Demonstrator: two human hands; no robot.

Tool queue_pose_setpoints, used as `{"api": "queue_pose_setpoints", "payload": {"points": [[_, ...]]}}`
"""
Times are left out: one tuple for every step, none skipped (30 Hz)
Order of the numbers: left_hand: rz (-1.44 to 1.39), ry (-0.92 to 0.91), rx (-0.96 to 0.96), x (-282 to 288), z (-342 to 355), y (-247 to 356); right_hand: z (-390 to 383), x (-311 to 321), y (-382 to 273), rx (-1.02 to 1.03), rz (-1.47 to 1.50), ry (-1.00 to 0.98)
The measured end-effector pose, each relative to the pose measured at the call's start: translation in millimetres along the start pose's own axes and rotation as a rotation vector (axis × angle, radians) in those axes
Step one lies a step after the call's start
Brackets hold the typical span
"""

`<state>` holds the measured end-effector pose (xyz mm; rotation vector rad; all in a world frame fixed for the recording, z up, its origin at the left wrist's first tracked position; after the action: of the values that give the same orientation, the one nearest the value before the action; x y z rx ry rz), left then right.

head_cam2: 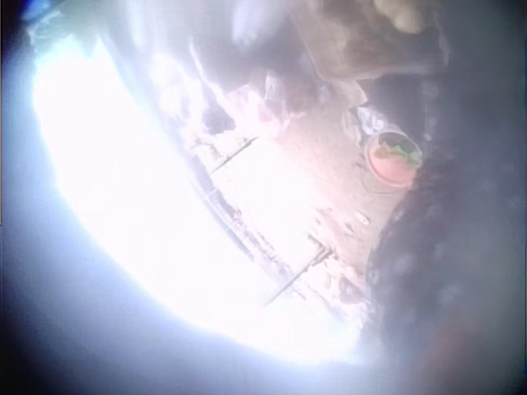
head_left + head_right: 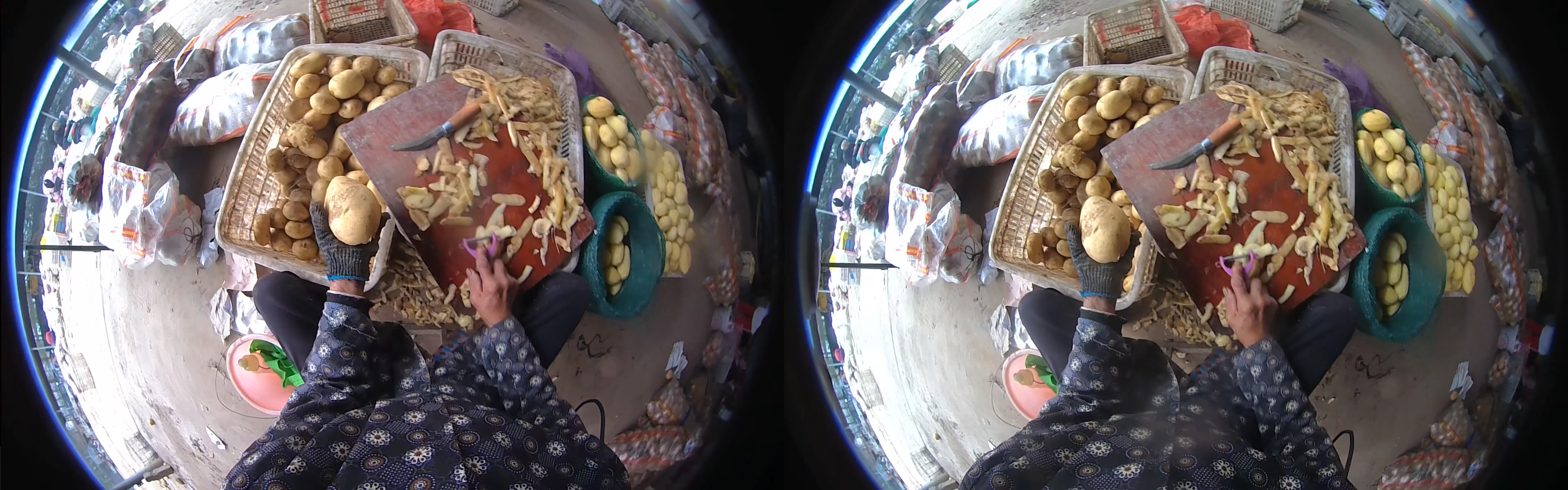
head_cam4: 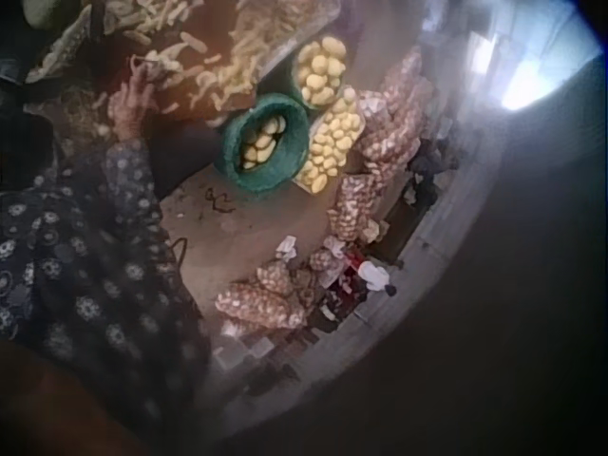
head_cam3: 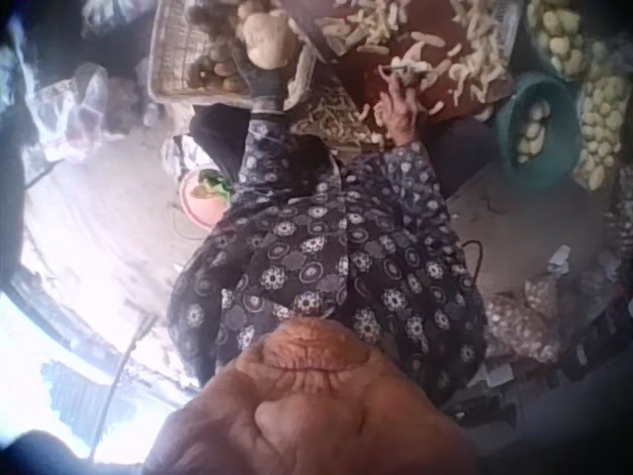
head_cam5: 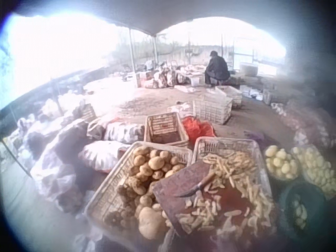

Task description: The person peels potatoes one at a time using a small knife, holding each potato in the left hand and removing the skin in strips. The peeled potatoes are placed into a green basket, while the peels accumulate on a wooden board.

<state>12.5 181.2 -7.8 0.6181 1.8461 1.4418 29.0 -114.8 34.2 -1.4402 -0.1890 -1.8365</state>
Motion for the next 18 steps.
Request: {"api": "queue_pose_setpoints", "payload": {"points": [[-0.191, -0.067, 0.177, -17.9, -20.7, -11.4, 11.3, -0.7, 6.2, 0.056, -0.008, -0.026], [-0.396, -0.151, 0.383, -41.1, -37.6, -18.9, 23.5, 0.6, 19.8, 0.071, 0.001, -0.016], [-0.627, -0.194, 0.607, -64.4, -57.8, -25.6, 34.9, 2.2, 42.7, 0.046, 0.054, 0.091], [-0.828, -0.190, 0.832, -87.6, -80.7, -31.8, 40.8, 5.3, 64.7, 0.020, 0.100, 0.213], [-0.801, -0.168, 0.862, -96.5, -87.6, -33.3, 54.5, 16.4, 74.2, -0.107, 0.165, 0.181], [-0.778, -0.153, 0.894, -107.0, -93.1, -35.8, 63.1, 35.9, 77.6, -0.232, 0.225, 0.153], [-0.767, -0.198, 0.886, -116.1, -95.8, -34.1, 64.4, 54.8, 67.4, -0.204, 0.314, 0.192], [-0.754, -0.239, 0.877, -120.0, -96.7, -34.2, 63.0, 64.3, 59.2, -0.175, 0.407, 0.229], [-0.742, -0.283, 0.882, -126.0, -102.1, -35.8, 51.7, 62.7, 57.8, -0.050, 0.471, 0.433], [-0.624, -0.361, 0.763, -130.8, -106.3, -29.5, 34.8, 51.8, 63.2, -0.064, 0.593, 0.459], [-0.514, -0.401, 0.629, -128.7, -109.6, -22.1, 19.3, 40.5, 60.2, -0.405, 0.970, 0.375], [-0.550, -0.379, 0.653, -131.5, -111.2, -20.1, -3.5, 29.2, 43.7, -0.753, 1.328, 0.273], [-0.583, -0.361, 0.681, -136.7, -114.2, -17.5, -18.4, 22.4, 33.3, -0.824, 1.466, 0.287], [-0.645, -0.301, 0.706, -139.3, -113.7, -21.1, -29.1, 13.1, 22.0, -0.890, 1.606, 0.298], [-0.700, -0.238, 0.734, -139.6, -113.6, -26.0, -36.2, 8.2, 9.6, -0.911, 1.704, 0.356], [-0.735, -0.266, 0.692, -141.5, -112.1, -24.3, -37.8, 1.6, -1.8, -0.930, 1.802, 0.413], [-0.651, -0.271, 0.616, -144.3, -115.2, -17.6, -46.0, -14.7, -5.1, -1.055, 1.772, 0.450], [-0.569, -0.277, 0.530, -150.8, -117.3, -4.6, -35.9, -16.3, -5.0, -0.975, 1.692, 0.612]]}}
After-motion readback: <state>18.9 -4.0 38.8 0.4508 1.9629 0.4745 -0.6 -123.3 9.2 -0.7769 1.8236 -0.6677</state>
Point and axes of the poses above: each hand's wrist, its own z-axis towards the middle knuckle, its own x-axis out of the back of the hand, y = z × x, the point moved 7 cm from there along z, towards the middle knuckle, and after that the axes turned 13 degrees about x, right-handed, at the moved point
